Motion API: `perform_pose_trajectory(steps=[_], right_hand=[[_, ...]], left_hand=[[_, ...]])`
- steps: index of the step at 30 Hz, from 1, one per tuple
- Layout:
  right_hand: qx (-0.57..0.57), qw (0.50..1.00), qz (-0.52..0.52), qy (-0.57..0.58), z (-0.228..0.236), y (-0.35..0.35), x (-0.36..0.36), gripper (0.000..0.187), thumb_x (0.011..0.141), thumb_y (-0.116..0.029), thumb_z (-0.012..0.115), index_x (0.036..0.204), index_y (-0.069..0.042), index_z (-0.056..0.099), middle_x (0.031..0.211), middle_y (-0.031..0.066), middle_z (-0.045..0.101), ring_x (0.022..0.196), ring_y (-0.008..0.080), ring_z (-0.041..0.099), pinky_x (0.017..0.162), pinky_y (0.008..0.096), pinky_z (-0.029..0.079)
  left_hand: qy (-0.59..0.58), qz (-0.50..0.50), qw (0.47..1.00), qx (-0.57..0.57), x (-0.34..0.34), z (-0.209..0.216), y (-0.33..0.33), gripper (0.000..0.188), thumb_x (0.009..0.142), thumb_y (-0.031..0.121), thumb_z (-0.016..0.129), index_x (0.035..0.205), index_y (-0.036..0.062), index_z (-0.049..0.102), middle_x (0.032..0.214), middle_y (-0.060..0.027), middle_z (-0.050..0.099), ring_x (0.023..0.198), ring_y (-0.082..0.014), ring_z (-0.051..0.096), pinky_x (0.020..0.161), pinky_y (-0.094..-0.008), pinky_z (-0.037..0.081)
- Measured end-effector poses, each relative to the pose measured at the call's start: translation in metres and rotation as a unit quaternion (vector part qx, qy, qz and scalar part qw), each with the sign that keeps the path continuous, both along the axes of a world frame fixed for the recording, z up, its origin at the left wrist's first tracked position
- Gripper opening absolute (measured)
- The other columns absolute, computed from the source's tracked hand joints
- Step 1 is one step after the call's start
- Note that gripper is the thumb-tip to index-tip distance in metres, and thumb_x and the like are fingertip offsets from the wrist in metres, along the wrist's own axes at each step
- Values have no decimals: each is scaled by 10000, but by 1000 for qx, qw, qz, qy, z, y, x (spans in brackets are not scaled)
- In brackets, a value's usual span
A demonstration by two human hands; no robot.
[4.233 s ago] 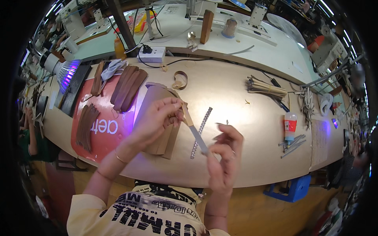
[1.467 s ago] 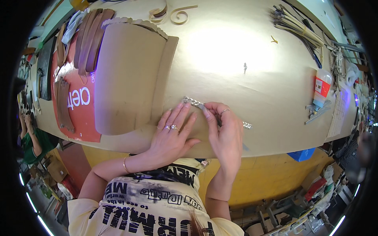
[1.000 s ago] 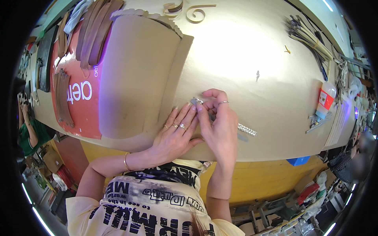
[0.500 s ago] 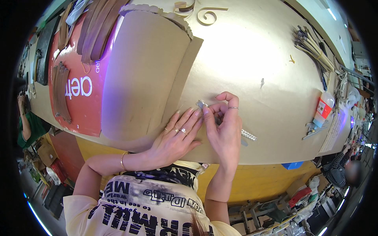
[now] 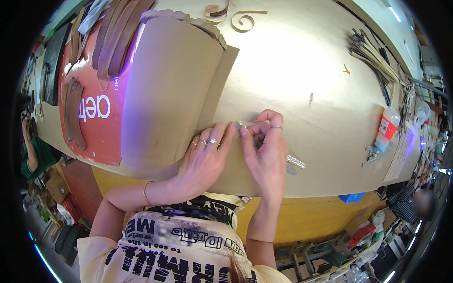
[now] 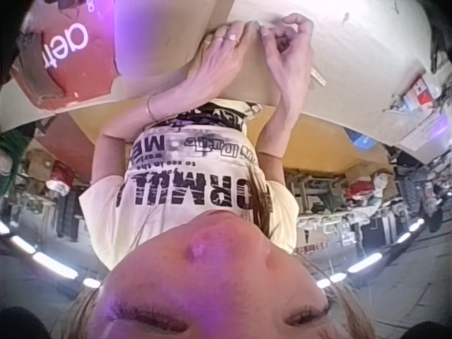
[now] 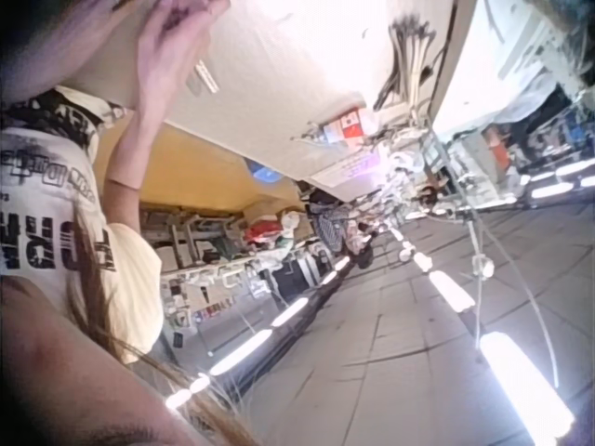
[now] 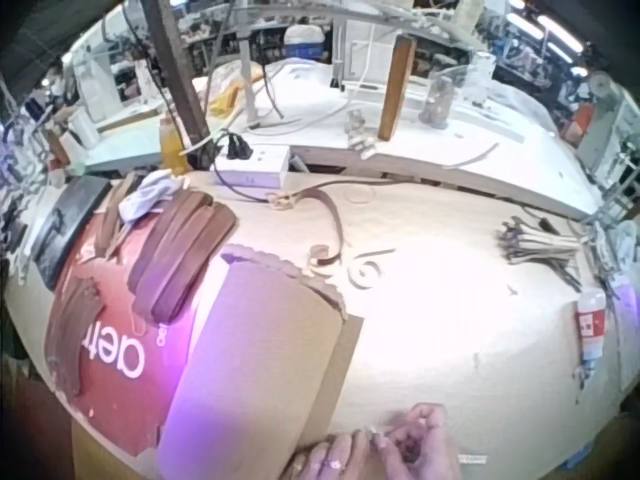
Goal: The person assembles braided leather straps by hand, aligning them on a cardboard form, applying glue from a bottle, and pressing them into place. They handle multiple strap pieces, a glue bottle, and a cardboard form, then stack the finished straps and place them on a nearby table.
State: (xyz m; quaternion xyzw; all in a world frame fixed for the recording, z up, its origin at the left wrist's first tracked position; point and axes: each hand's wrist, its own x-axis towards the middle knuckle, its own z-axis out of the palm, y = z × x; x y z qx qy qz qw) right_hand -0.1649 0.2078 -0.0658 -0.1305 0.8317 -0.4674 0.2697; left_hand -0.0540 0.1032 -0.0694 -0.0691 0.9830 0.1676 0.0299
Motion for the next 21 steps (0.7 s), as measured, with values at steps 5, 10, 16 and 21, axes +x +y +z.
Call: perform_pose_trajectory(steps=[5, 10, 16, 21], right_hand=[[38, 999, -12, 11, 8, -1, 1, 260, 893, -70, 666, 1064, -35, 473, 671, 75, 600, 569, 136, 538, 549, 283, 437], [205, 977, -30, 44, 24, 20, -2, 236, 877, -221, 723, 868, 3, 649, 590, 98, 578, 493, 161, 509, 514, 309, 423], [171, 984, -55, 2, 19, 37, -1, 255, 886, -251, 713, 822, -6, 681, 560, 93, 573, 457, 160, 486, 489, 303, 398], [177, 983, -43, 6, 16, 39, -3, 270, 896, -273, 691, 811, -17, 679, 553, 86, 563, 464, 179, 491, 504, 315, 399]], left_hand=[[-9, -39, 997, -72, -2, 0, -1, 628, 787, 72, 581, 1390, -59, 461, 1248, -128, 469, 1051, -239, 508, 890, -317, 485], [-30, -72, 980, -184, -3, 2, 3, 590, 797, 91, 566, 1366, -51, 505, 1236, -107, 475, 1029, -214, 505, 874, -284, 476], [-28, -75, 972, -219, -5, 0, 5, 564, 814, 87, 549, 1361, -46, 514, 1220, -89, 477, 1014, -199, 510, 852, -278, 478], [-53, -66, 982, -167, -5, 2, 6, 622, 801, 50, 557, 1399, -72, 437, 1241, -113, 478, 1028, -229, 525, 848, -301, 489]])
